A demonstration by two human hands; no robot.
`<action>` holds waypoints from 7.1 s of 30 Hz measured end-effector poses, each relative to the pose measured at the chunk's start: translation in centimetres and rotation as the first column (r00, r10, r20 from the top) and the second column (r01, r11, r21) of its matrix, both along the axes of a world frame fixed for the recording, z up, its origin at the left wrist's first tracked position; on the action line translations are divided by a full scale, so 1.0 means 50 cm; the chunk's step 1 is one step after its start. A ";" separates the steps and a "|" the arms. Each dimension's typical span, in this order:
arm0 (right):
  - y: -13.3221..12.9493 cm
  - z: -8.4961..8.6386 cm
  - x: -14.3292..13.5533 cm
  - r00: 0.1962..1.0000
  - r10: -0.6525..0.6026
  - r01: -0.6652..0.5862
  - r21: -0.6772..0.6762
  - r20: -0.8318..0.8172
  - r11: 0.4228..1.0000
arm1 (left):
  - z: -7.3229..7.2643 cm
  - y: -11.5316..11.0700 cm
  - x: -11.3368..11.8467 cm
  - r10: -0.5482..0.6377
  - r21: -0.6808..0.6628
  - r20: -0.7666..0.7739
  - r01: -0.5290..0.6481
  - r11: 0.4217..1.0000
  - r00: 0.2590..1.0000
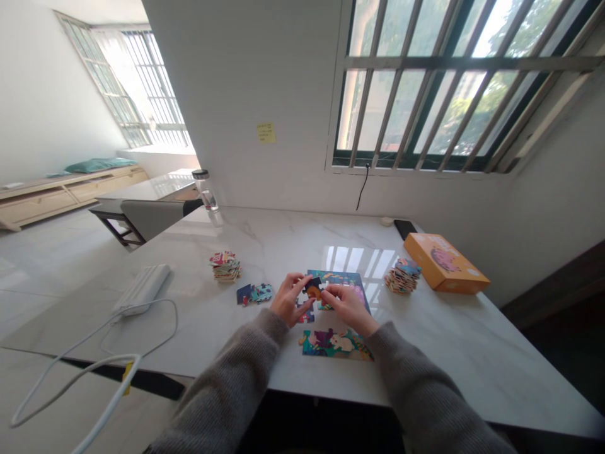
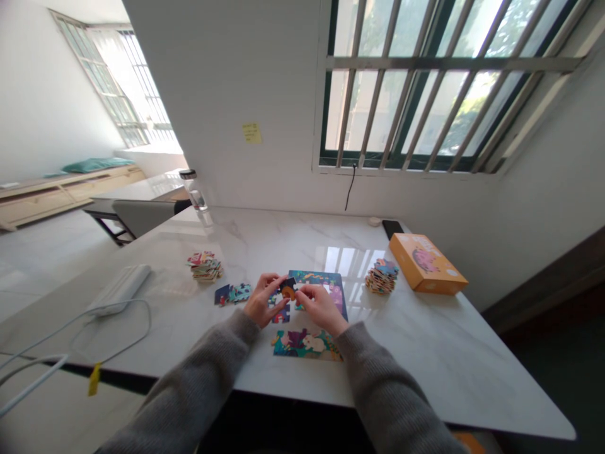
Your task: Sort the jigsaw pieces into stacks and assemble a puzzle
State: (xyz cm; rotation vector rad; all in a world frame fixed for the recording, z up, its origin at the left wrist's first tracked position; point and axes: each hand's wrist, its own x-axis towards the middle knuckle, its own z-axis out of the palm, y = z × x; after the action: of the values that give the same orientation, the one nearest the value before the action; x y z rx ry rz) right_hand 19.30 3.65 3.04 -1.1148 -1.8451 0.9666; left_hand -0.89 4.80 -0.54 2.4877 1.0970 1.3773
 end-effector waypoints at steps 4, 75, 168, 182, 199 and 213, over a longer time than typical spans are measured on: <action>-0.002 -0.006 0.000 0.999 -0.003 0.001 0.044 0.047 0.999 | 0.008 0.000 -0.010 0.052 0.063 -0.108 -0.045 0.997 0.993; 0.050 -0.056 -0.027 0.890 0.004 -0.192 0.368 0.456 0.910 | -0.039 0.032 -0.093 0.090 -0.167 -0.388 -0.166 0.972 0.917; 0.048 -0.038 0.045 0.671 -0.325 0.090 0.361 0.667 0.928 | 0.072 0.230 -0.070 -0.163 -0.358 -0.659 -0.116 0.926 0.734; 0.043 -0.045 0.044 0.647 -0.322 0.095 0.346 0.691 0.933 | 0.071 0.223 -0.067 -0.160 -0.345 -0.703 -0.136 0.929 0.693; 0.044 -0.050 0.041 0.641 -0.328 0.097 0.350 0.694 0.932 | 0.051 0.127 -0.050 -0.070 -0.281 -0.762 -0.231 0.932 0.644; 0.045 -0.052 0.041 0.643 -0.334 0.092 0.363 0.690 0.927 | 0.051 0.074 -0.008 0.032 -0.284 -0.663 -0.291 0.914 0.748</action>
State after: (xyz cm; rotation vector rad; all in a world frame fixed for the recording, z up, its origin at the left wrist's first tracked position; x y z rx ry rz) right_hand 21.34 5.90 0.45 -1.6414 -2.3020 0.0244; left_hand -1.31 8.52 2.00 2.6510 1.5454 0.2140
